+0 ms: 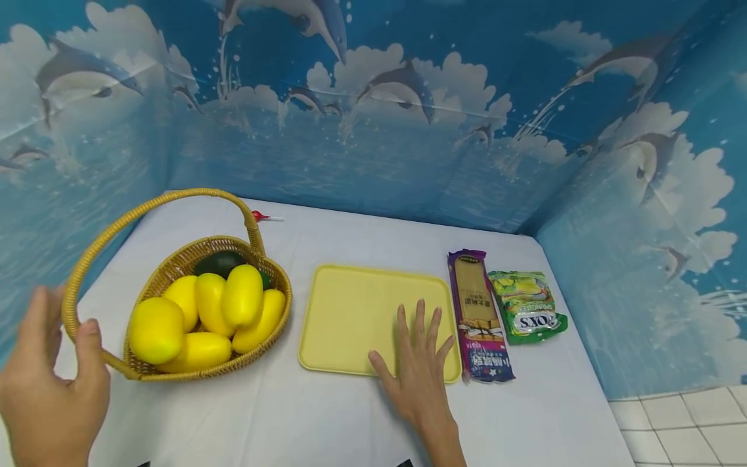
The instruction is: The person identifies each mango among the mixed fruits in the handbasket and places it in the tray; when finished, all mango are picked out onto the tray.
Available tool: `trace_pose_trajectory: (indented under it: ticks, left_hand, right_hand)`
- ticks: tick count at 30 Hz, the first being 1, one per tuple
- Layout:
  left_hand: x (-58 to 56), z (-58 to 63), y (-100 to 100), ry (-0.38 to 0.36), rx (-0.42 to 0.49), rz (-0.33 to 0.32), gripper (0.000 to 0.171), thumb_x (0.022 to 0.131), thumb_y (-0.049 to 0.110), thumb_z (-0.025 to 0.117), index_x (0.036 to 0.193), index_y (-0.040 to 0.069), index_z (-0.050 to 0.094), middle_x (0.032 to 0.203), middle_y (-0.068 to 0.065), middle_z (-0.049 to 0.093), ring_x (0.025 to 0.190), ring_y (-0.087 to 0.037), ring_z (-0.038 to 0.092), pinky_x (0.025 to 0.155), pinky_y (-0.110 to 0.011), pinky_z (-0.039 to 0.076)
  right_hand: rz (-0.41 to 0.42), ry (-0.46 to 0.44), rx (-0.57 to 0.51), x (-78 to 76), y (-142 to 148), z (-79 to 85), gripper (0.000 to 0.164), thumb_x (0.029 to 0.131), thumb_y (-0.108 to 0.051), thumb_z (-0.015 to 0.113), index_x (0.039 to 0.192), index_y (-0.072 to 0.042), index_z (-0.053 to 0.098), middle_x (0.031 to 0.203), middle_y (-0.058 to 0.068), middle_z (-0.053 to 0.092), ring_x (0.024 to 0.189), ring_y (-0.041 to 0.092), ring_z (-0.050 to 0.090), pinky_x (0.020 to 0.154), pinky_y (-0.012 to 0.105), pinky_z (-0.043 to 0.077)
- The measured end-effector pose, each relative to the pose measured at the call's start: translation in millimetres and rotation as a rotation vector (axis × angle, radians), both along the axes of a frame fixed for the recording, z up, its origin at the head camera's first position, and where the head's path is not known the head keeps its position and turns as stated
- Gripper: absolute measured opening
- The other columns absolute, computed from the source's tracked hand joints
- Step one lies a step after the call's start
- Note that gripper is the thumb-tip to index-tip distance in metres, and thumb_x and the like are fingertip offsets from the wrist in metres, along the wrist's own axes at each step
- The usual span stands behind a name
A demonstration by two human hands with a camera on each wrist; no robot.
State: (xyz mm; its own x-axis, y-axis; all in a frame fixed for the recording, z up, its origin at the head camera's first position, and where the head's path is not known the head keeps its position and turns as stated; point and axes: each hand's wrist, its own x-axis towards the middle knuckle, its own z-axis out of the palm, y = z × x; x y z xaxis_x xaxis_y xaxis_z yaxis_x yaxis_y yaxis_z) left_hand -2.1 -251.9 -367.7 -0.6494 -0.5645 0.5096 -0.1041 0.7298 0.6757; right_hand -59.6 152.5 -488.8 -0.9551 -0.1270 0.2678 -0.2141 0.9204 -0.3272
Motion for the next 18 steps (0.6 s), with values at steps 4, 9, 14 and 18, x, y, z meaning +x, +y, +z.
trace_pose_trajectory:
  ticks: [4,9,14,18]
  left_hand:
    - [-2.7,-7.4,-3.5,0.002,0.032,-0.004,0.047,0.112,0.013,0.057,0.159,0.017,0.055,0.153,-0.011,0.062,0.146,-0.017,0.055,0.12,-0.022,0.04]
    - [-5.0,-9.9,-2.7,0.019,0.039,-0.007,0.048,0.112,0.013,0.057,0.157,0.03,0.056,0.146,-0.006,0.068,0.13,0.016,0.053,0.113,-0.017,0.046]
    - [-3.5,-8.9,-0.8,0.079,0.072,-0.032,0.046,0.111,0.01,0.058,0.153,0.029,0.06,0.143,-0.007,0.07,0.124,0.013,0.059,0.111,-0.017,0.05]
    - [-3.3,-9.5,-0.4,0.108,0.084,-0.042,0.042,0.111,0.011,0.058,0.15,0.027,0.063,0.142,-0.005,0.071,0.122,0.011,0.062,0.109,-0.017,0.052]
  right_hand:
    - [-0.007,-0.012,0.013,3.3,0.2,0.0,0.094,0.102,-0.065,0.06,0.173,-0.014,0.025,0.181,0.018,0.001,0.162,0.055,-0.002,0.114,0.094,0.008]
    - [-0.02,-0.038,0.02,4.4,-0.3,3.3,0.096,0.1,-0.068,0.06,0.173,-0.014,0.026,0.18,0.021,0.002,0.163,0.054,-0.004,0.115,0.093,0.007]
    - [-0.003,-0.046,0.011,0.8,-4.7,13.4,0.098,0.099,-0.071,0.061,0.173,-0.015,0.027,0.18,0.02,-0.001,0.163,0.052,-0.006,0.116,0.092,0.009]
    - [0.033,-0.063,-0.031,-4.6,-8.1,28.2,0.099,0.099,-0.069,0.064,0.172,-0.014,0.026,0.181,0.018,-0.002,0.164,0.048,-0.006,0.122,0.086,0.011]
